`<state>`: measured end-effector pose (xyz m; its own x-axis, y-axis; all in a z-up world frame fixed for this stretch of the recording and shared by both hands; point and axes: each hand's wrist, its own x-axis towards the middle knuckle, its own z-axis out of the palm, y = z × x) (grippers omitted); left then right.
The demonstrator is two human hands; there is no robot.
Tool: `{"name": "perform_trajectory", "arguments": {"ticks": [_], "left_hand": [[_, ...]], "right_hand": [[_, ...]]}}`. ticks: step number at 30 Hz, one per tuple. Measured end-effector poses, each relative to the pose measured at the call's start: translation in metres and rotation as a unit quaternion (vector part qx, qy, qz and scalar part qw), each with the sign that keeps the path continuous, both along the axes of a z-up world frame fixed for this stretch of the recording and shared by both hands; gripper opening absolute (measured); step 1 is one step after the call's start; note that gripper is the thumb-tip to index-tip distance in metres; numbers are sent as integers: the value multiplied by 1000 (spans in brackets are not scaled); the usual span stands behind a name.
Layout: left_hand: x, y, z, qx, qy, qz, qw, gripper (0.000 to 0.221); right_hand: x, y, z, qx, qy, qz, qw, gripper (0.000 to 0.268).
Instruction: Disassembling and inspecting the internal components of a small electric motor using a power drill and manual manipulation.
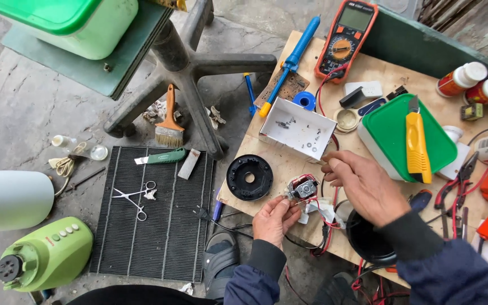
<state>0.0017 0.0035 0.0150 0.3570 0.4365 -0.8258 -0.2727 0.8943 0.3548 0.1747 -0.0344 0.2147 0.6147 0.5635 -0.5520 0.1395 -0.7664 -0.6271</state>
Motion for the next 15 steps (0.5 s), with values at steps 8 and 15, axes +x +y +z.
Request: {"name": "perform_trajectory", "arguments": {"ticks": [8,15], "left_hand": [[-1,-2,-1,22,4,-23,999,28],[4,1,10,52,68,-19,996,18]], "right_hand": [[-36,-36,29,53,-81,-131,987,40],[-52,-34,-7,-22,-136,-36,990,52]]}}
